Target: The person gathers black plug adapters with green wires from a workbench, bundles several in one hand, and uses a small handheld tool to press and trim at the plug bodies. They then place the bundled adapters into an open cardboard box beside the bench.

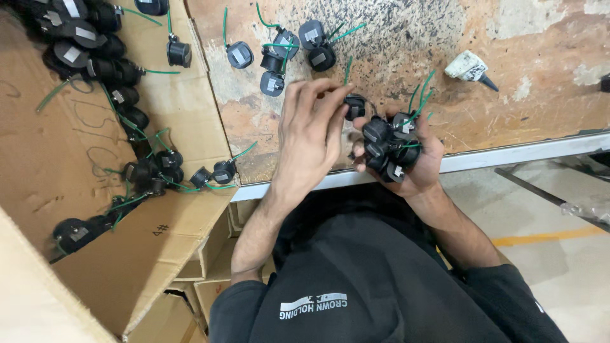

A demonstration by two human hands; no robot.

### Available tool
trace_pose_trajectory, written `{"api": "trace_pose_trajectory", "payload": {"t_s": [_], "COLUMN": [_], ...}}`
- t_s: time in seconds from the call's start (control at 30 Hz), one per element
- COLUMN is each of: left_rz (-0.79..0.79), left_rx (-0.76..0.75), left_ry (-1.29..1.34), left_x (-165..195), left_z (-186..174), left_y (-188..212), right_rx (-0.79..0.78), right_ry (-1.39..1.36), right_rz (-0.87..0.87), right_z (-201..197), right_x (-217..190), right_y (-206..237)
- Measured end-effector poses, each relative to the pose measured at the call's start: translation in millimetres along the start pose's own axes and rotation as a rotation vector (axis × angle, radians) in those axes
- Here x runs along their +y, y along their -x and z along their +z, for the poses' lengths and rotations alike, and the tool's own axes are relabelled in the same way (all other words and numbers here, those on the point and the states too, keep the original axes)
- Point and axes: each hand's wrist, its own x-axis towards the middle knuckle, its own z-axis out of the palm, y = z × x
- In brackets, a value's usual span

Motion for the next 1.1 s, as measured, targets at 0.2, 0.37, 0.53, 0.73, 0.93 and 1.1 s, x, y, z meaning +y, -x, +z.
{"api": "trace_pose_trajectory", "payload": {"t_s": [0.2, 0.37, 0.53, 0.73, 0.93, 1.1], "left_rz": [0.256, 0.189, 0.058, -0.122, -0.179, 0.1], "left_rx": [-0.138, 0.003, 0.155, 0.209, 0.089, 0.107], "left_ry": [-0.21, -0.012, 0.242, 0.888, 0.818, -0.064], "left_x": [-15, -20, -16, -7, -8, -17], "left_z": [14, 26, 10, 9, 5, -1], "left_y": [6, 5, 16, 16, 18, 4], "right_rx": [0.004, -0.018, -0.033, -0.004, 0.047, 0.115], "right_ry": [-0.043, -0.035, -0.049, -0.087, -0.04, 0.017], "right_rz": [-0.021, -0.025, -0.019, -0.022, -0.058, -0.086], "right_z": [0, 2, 3, 8, 17, 27], "right_x": [-1, -3, -2, -1, 1, 2], "right_y": [1, -1, -1, -3, -6, -8]}}
